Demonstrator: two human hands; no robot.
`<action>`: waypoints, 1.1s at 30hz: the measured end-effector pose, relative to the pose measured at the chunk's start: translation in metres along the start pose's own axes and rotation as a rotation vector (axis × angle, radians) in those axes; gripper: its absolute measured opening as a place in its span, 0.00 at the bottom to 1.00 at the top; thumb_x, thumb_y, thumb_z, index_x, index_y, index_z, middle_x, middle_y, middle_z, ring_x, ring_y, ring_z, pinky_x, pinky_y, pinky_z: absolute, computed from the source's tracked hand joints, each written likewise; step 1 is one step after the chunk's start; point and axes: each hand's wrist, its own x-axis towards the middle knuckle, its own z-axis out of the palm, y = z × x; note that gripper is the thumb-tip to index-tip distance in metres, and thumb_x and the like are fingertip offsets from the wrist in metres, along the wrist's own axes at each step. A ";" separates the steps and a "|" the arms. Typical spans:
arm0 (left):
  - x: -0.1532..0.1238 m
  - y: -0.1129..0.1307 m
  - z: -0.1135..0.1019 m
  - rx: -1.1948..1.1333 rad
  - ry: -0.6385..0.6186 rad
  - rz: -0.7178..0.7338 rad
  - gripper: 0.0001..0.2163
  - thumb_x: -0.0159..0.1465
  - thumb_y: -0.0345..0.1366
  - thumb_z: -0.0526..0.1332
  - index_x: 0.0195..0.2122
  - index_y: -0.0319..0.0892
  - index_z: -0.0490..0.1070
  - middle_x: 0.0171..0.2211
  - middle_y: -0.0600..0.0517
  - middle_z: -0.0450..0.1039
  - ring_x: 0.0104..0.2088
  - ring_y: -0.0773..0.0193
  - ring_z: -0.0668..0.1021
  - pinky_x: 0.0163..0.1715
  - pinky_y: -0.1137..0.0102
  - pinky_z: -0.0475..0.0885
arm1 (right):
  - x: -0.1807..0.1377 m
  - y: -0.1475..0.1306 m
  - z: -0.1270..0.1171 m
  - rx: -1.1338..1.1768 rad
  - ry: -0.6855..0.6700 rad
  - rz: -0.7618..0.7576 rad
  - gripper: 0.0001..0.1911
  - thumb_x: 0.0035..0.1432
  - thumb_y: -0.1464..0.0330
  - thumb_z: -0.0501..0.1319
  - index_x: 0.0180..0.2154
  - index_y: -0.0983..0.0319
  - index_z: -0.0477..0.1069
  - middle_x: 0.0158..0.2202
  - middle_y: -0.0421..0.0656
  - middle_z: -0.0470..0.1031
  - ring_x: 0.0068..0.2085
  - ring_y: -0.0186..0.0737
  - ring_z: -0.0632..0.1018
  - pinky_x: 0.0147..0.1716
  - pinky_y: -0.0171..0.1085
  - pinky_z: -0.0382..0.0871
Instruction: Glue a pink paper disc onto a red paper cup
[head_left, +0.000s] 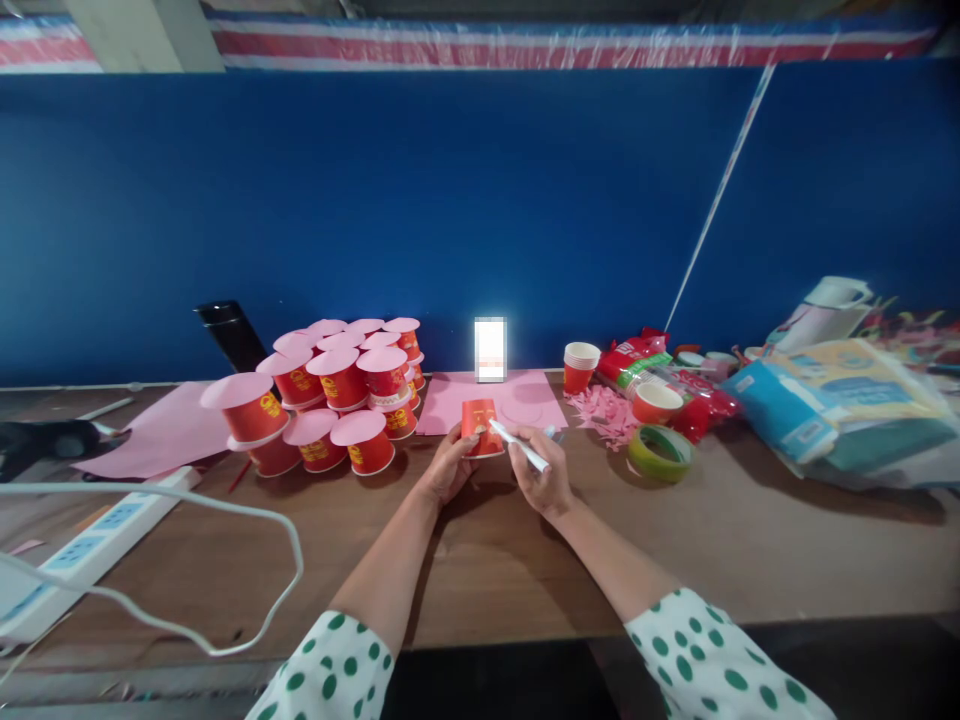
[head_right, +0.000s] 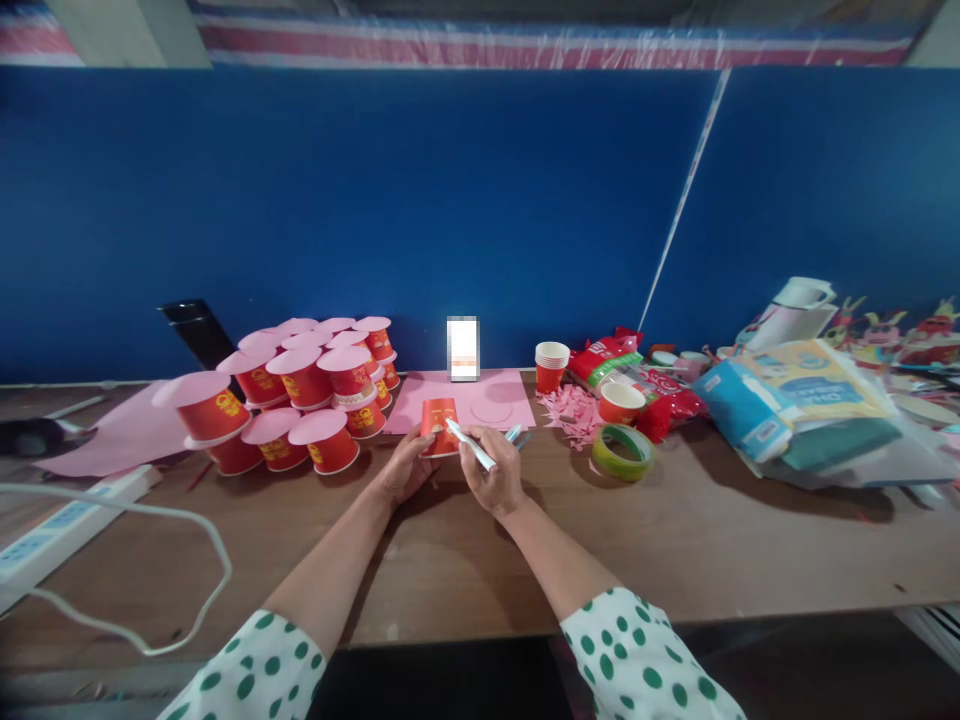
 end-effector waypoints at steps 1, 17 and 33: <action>0.000 0.000 0.000 0.003 -0.001 0.000 0.17 0.52 0.34 0.68 0.43 0.38 0.71 0.37 0.47 0.77 0.39 0.59 0.79 0.43 0.65 0.71 | 0.000 0.000 0.000 0.001 -0.004 -0.003 0.08 0.62 0.69 0.54 0.41 0.60 0.70 0.36 0.46 0.77 0.38 0.42 0.79 0.40 0.39 0.73; 0.002 -0.002 -0.006 0.013 -0.051 0.009 0.18 0.54 0.34 0.66 0.47 0.38 0.70 0.40 0.46 0.78 0.42 0.56 0.79 0.44 0.64 0.72 | 0.001 0.001 0.001 -0.017 0.036 -0.012 0.08 0.62 0.69 0.55 0.42 0.60 0.69 0.38 0.47 0.77 0.40 0.43 0.79 0.41 0.40 0.74; 0.001 0.000 -0.003 0.010 -0.058 0.009 0.19 0.54 0.35 0.65 0.47 0.38 0.70 0.41 0.45 0.77 0.43 0.55 0.79 0.44 0.64 0.72 | 0.001 0.000 0.000 -0.022 0.024 -0.024 0.08 0.61 0.69 0.54 0.41 0.60 0.70 0.36 0.46 0.77 0.38 0.42 0.78 0.40 0.40 0.73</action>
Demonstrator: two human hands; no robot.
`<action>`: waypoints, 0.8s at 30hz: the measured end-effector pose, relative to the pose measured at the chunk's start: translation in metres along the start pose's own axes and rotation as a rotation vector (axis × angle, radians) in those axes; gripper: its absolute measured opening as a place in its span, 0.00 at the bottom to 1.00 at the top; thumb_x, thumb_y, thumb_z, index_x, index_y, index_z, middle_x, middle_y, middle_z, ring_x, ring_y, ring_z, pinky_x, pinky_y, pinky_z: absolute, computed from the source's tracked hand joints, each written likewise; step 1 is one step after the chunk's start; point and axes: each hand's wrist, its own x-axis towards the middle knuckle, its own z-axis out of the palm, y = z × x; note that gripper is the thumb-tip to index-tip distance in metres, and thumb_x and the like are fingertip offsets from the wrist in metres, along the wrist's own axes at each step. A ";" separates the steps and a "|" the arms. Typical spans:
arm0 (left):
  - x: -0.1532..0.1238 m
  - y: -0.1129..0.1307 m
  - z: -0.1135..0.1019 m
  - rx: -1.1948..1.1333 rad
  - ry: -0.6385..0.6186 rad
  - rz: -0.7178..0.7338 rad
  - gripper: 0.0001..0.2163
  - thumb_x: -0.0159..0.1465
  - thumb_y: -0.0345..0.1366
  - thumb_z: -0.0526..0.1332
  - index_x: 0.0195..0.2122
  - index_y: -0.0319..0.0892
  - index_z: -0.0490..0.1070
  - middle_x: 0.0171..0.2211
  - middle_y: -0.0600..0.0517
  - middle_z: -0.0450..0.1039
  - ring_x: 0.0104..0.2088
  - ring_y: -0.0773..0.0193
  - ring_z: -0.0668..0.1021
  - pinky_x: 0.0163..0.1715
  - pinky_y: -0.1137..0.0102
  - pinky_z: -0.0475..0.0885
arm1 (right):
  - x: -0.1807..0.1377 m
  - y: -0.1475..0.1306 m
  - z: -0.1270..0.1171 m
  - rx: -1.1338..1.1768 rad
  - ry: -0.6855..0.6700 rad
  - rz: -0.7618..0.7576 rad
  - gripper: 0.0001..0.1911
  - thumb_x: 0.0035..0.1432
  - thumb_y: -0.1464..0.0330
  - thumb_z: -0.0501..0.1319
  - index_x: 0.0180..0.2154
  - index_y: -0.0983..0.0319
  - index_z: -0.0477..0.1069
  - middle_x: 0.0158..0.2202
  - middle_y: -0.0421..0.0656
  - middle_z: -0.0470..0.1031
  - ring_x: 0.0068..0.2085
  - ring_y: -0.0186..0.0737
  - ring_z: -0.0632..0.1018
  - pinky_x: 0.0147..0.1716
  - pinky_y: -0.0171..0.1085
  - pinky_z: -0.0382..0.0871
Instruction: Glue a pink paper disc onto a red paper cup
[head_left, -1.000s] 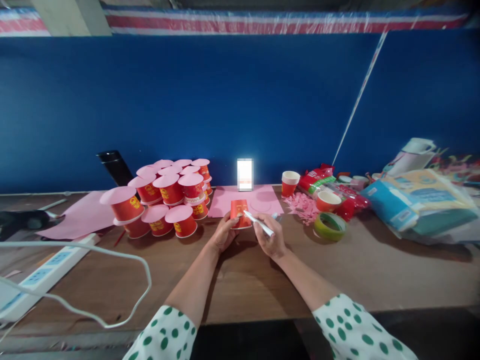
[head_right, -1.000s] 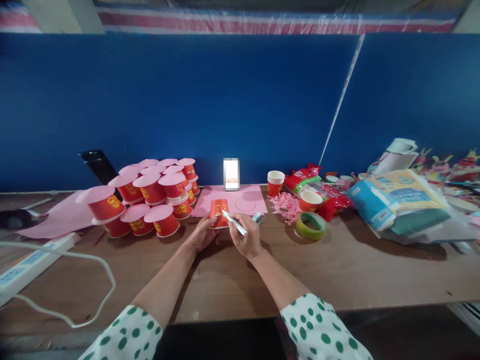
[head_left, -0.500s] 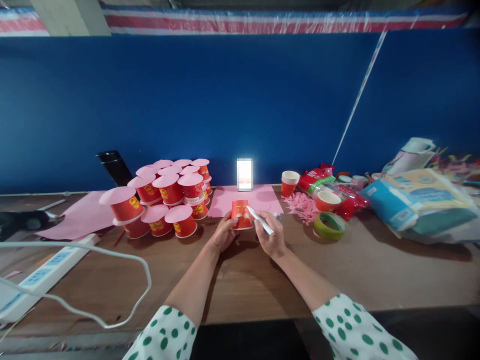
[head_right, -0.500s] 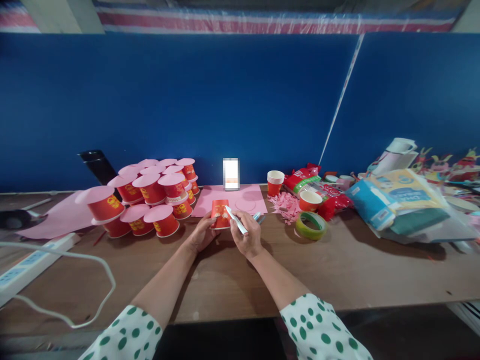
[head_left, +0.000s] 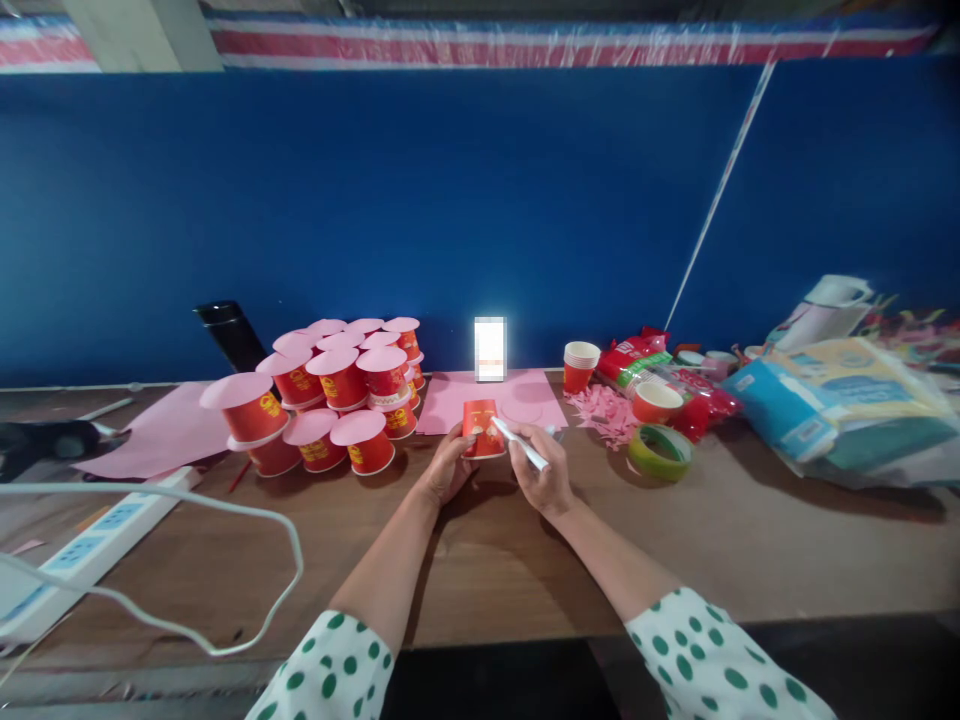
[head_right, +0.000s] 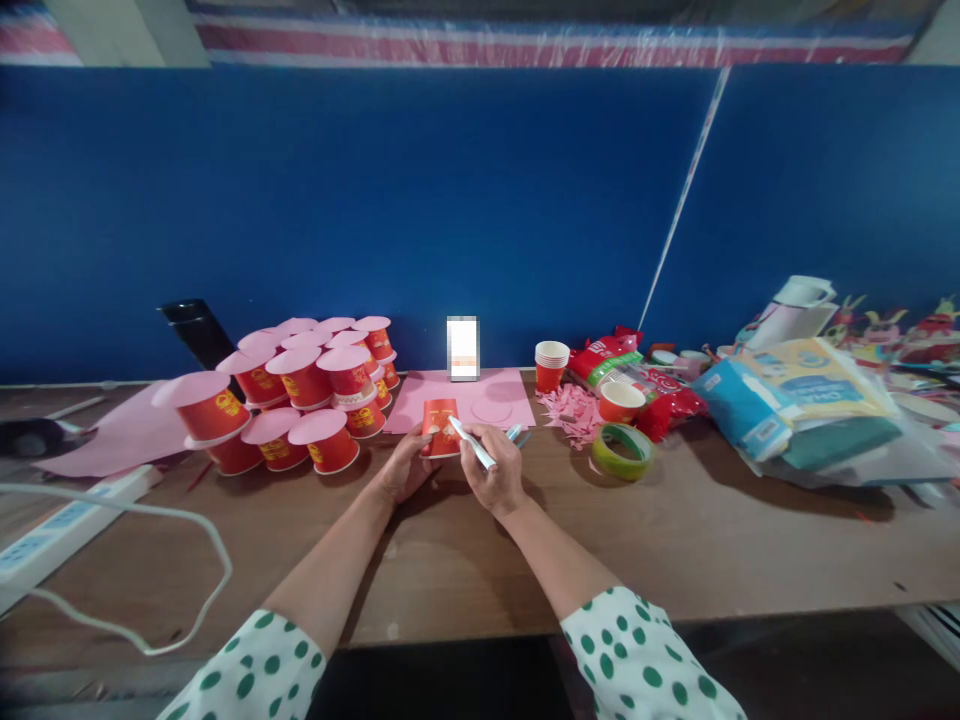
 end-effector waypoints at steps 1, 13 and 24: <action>0.000 0.000 0.000 -0.003 -0.002 0.002 0.19 0.54 0.35 0.65 0.47 0.38 0.70 0.41 0.45 0.77 0.43 0.55 0.79 0.45 0.63 0.72 | 0.000 0.000 0.000 0.002 -0.004 0.000 0.08 0.61 0.69 0.54 0.41 0.60 0.70 0.36 0.46 0.77 0.38 0.42 0.79 0.40 0.40 0.73; 0.003 -0.002 -0.006 -0.027 -0.016 0.005 0.18 0.56 0.35 0.63 0.47 0.38 0.71 0.44 0.45 0.77 0.45 0.54 0.78 0.47 0.61 0.72 | 0.000 -0.001 -0.001 0.007 -0.008 0.005 0.07 0.61 0.69 0.55 0.40 0.60 0.70 0.35 0.46 0.77 0.37 0.42 0.78 0.39 0.40 0.73; 0.003 -0.003 -0.008 -0.085 0.018 -0.013 0.14 0.58 0.36 0.62 0.44 0.38 0.72 0.41 0.47 0.78 0.45 0.56 0.78 0.48 0.62 0.71 | 0.000 -0.001 -0.001 0.023 -0.015 0.006 0.07 0.61 0.69 0.55 0.40 0.60 0.70 0.35 0.46 0.77 0.37 0.41 0.78 0.39 0.39 0.74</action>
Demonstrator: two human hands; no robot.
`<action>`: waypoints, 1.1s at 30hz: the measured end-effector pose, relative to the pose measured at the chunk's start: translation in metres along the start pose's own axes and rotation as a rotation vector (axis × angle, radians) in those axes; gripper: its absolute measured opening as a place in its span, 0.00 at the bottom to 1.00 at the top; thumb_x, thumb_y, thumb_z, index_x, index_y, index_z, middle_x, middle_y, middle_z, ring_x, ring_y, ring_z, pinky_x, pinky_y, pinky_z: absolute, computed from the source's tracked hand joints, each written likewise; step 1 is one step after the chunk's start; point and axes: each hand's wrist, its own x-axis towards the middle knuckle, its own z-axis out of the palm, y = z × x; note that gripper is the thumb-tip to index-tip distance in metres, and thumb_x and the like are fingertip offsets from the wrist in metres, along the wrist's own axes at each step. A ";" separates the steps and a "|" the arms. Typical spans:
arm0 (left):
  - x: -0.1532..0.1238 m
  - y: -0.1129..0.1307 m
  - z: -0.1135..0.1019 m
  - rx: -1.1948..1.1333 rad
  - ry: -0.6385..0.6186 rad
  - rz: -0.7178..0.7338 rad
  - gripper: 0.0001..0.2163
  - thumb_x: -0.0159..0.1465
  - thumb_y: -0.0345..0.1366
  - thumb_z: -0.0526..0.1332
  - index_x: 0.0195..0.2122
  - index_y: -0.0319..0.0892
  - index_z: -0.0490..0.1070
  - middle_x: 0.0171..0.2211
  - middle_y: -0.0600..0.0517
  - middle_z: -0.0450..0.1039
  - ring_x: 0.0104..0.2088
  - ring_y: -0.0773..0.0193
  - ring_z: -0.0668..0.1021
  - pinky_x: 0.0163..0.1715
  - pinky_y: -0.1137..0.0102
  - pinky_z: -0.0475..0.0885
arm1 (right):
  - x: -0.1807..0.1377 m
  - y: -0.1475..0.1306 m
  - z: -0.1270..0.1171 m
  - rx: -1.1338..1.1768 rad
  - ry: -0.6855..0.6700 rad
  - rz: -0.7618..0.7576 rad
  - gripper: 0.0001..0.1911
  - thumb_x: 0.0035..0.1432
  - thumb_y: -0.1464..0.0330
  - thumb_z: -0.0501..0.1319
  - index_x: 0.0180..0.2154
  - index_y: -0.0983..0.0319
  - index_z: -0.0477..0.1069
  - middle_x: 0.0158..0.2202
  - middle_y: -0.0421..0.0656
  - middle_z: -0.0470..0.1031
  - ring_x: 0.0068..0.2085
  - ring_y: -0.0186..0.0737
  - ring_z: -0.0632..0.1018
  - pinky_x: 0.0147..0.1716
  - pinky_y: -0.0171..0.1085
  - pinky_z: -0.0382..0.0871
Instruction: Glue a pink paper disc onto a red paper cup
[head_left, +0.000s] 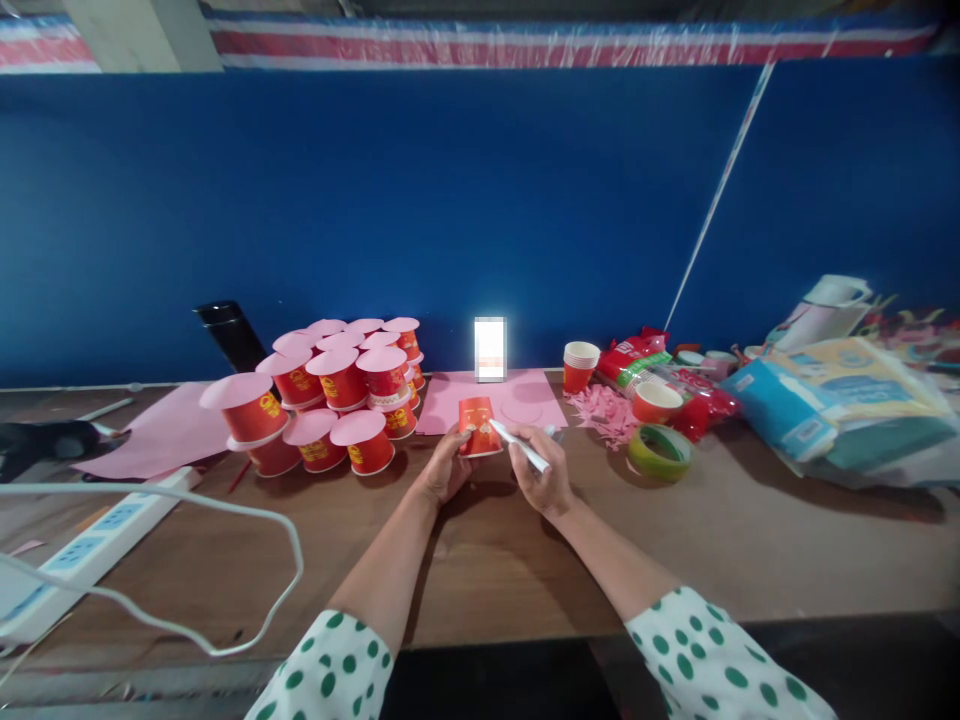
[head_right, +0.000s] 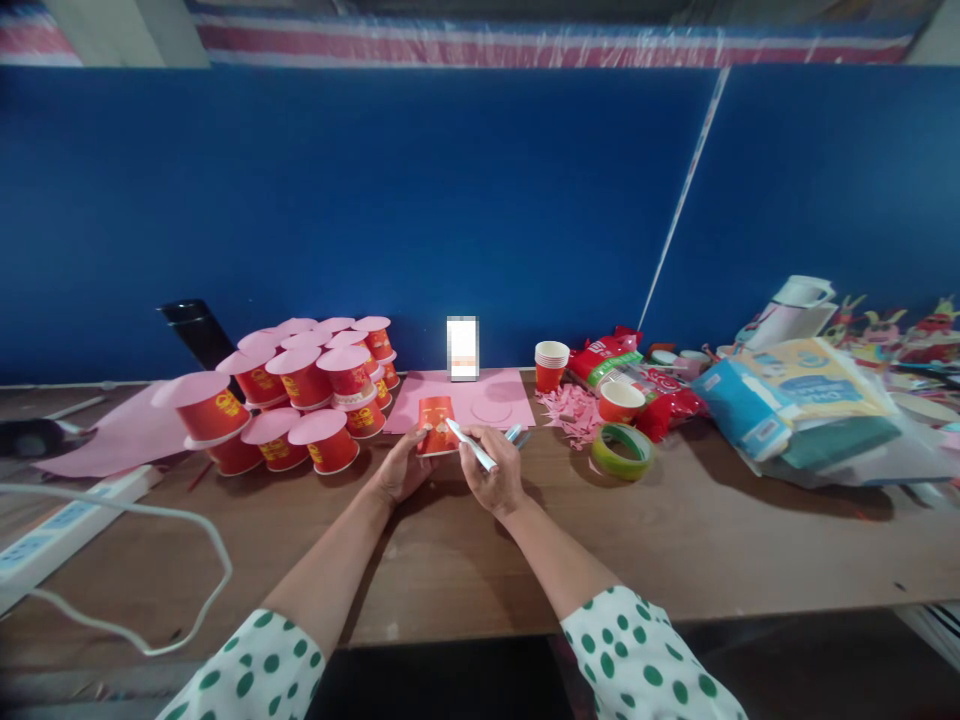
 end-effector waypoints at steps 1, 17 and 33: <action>0.000 0.000 0.000 0.013 -0.009 0.001 0.14 0.58 0.36 0.63 0.44 0.38 0.72 0.41 0.46 0.78 0.44 0.56 0.78 0.48 0.63 0.71 | 0.000 0.000 0.000 0.000 -0.006 -0.005 0.07 0.61 0.69 0.55 0.40 0.60 0.70 0.35 0.46 0.77 0.37 0.41 0.78 0.39 0.39 0.74; -0.002 0.008 -0.001 -0.126 0.186 -0.027 0.12 0.57 0.36 0.62 0.40 0.36 0.72 0.35 0.46 0.79 0.38 0.56 0.81 0.43 0.62 0.76 | -0.002 0.003 0.004 -0.049 0.046 -0.054 0.10 0.58 0.71 0.57 0.43 0.61 0.68 0.36 0.46 0.77 0.36 0.42 0.79 0.38 0.40 0.75; -0.003 0.009 0.002 -0.177 0.121 -0.091 0.11 0.59 0.35 0.59 0.39 0.34 0.72 0.34 0.45 0.78 0.37 0.56 0.80 0.45 0.61 0.74 | -0.001 -0.002 0.004 -0.027 0.014 -0.111 0.09 0.58 0.72 0.57 0.42 0.60 0.69 0.35 0.46 0.77 0.37 0.41 0.79 0.38 0.40 0.75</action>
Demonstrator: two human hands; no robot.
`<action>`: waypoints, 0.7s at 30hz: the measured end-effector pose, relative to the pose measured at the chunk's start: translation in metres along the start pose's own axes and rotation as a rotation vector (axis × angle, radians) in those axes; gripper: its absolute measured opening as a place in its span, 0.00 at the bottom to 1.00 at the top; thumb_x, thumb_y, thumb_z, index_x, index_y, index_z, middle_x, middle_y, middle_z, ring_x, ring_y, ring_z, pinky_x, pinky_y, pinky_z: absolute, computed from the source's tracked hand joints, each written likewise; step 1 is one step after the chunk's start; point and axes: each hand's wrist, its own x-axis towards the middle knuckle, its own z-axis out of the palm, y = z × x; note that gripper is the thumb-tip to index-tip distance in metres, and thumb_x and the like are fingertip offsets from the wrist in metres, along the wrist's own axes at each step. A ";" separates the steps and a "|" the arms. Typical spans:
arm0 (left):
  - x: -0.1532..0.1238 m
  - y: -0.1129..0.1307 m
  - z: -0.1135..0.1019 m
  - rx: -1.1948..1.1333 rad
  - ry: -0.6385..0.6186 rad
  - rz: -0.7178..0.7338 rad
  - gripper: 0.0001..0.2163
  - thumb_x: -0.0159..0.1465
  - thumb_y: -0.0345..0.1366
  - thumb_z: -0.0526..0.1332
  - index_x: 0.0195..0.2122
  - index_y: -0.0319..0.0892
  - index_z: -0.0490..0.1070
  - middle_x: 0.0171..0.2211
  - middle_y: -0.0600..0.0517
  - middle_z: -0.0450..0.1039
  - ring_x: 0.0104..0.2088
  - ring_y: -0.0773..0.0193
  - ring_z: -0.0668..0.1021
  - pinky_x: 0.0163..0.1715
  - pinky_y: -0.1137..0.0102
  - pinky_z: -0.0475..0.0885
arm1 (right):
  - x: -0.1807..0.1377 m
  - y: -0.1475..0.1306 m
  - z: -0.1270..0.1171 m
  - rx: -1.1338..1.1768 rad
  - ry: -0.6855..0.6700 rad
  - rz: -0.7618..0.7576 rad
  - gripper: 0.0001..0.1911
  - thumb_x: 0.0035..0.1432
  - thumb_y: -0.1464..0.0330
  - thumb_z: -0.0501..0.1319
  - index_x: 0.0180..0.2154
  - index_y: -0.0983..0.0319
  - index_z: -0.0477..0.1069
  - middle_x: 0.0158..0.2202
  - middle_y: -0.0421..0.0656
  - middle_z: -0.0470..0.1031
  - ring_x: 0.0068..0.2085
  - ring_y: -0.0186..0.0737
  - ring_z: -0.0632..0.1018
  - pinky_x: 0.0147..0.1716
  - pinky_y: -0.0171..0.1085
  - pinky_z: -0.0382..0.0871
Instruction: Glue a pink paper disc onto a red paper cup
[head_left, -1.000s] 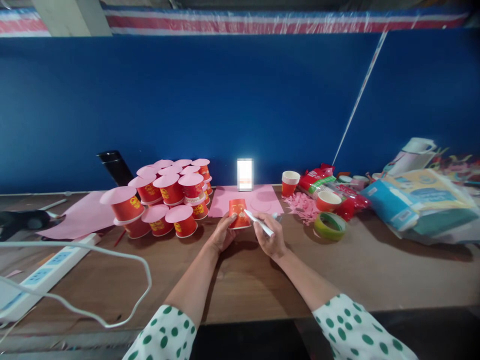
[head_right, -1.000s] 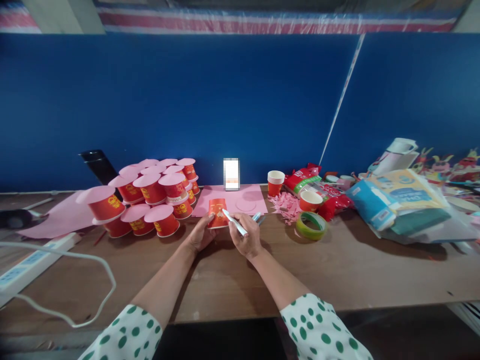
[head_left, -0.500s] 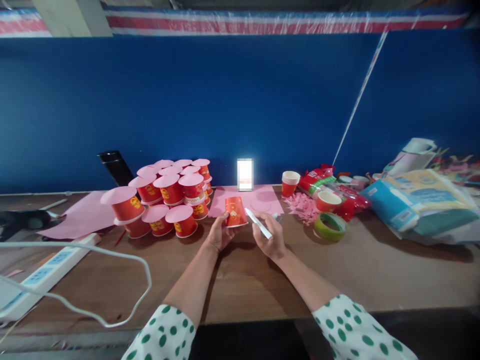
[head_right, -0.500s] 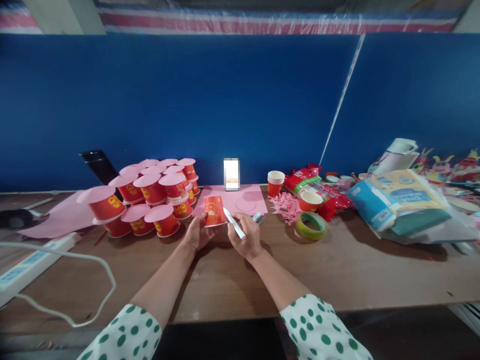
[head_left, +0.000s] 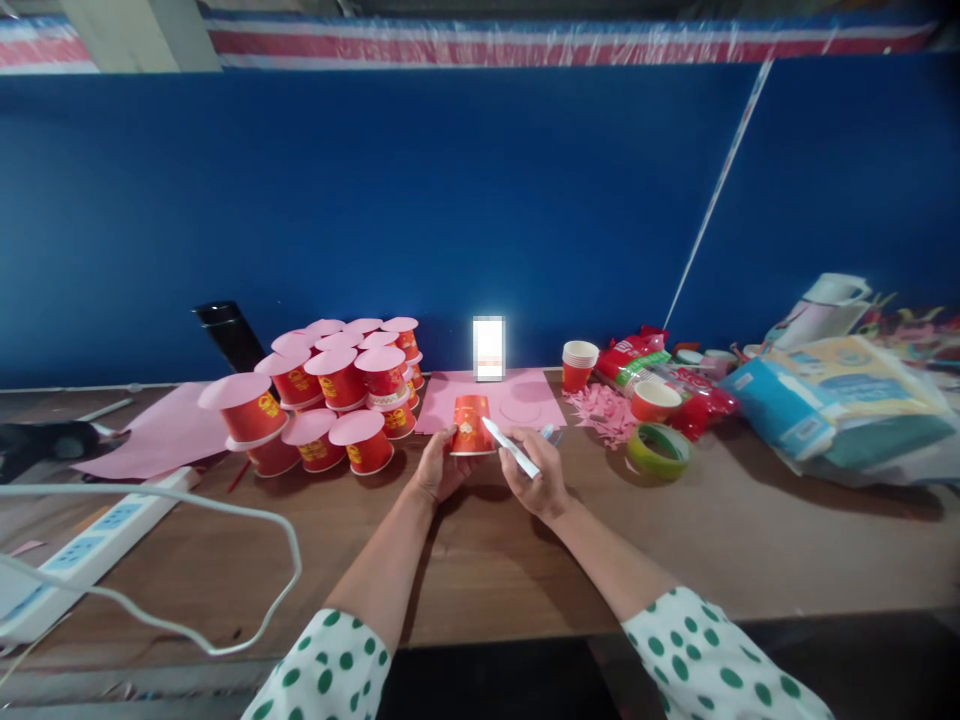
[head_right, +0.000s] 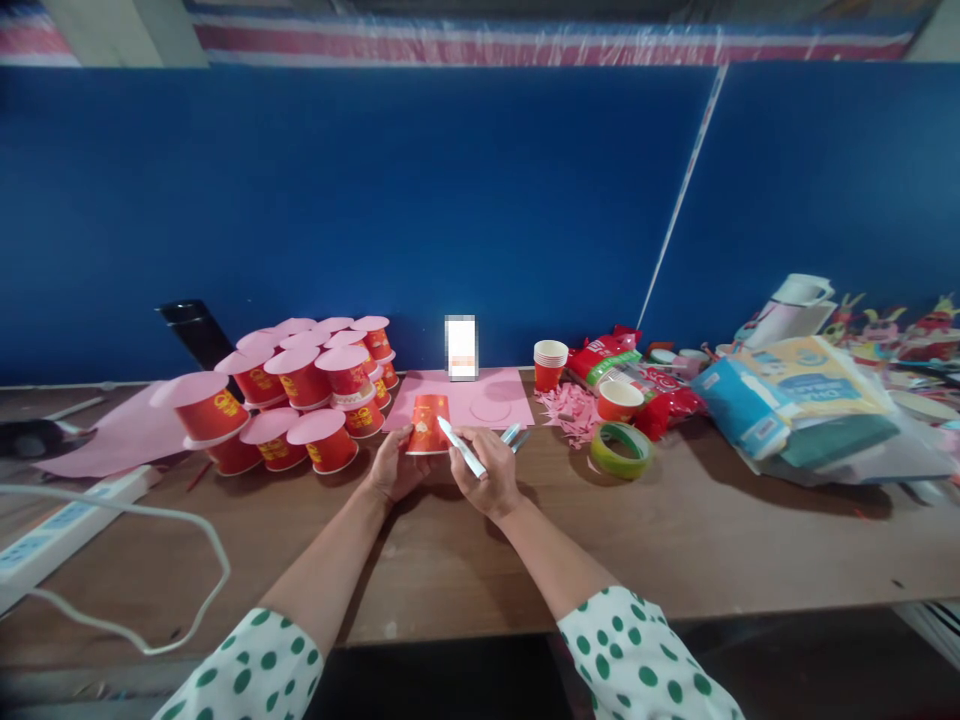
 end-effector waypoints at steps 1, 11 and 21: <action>0.000 0.000 0.000 0.001 0.000 -0.001 0.11 0.59 0.35 0.59 0.39 0.34 0.72 0.34 0.46 0.78 0.37 0.57 0.80 0.45 0.61 0.74 | 0.000 0.000 0.000 -0.002 -0.002 0.002 0.09 0.58 0.72 0.57 0.42 0.60 0.69 0.36 0.46 0.77 0.37 0.42 0.79 0.38 0.40 0.75; 0.001 -0.002 -0.001 0.005 0.026 0.001 0.10 0.58 0.34 0.60 0.38 0.35 0.72 0.34 0.47 0.78 0.40 0.56 0.79 0.46 0.62 0.73 | 0.000 0.002 0.001 0.010 0.011 0.015 0.10 0.58 0.73 0.58 0.42 0.60 0.69 0.36 0.45 0.78 0.38 0.42 0.79 0.39 0.40 0.75; 0.001 -0.002 -0.003 0.018 0.014 -0.003 0.10 0.58 0.34 0.60 0.39 0.35 0.72 0.34 0.47 0.78 0.38 0.57 0.80 0.46 0.63 0.73 | 0.000 0.001 0.000 0.005 -0.006 0.011 0.09 0.58 0.72 0.57 0.42 0.60 0.69 0.36 0.45 0.77 0.37 0.41 0.79 0.38 0.39 0.74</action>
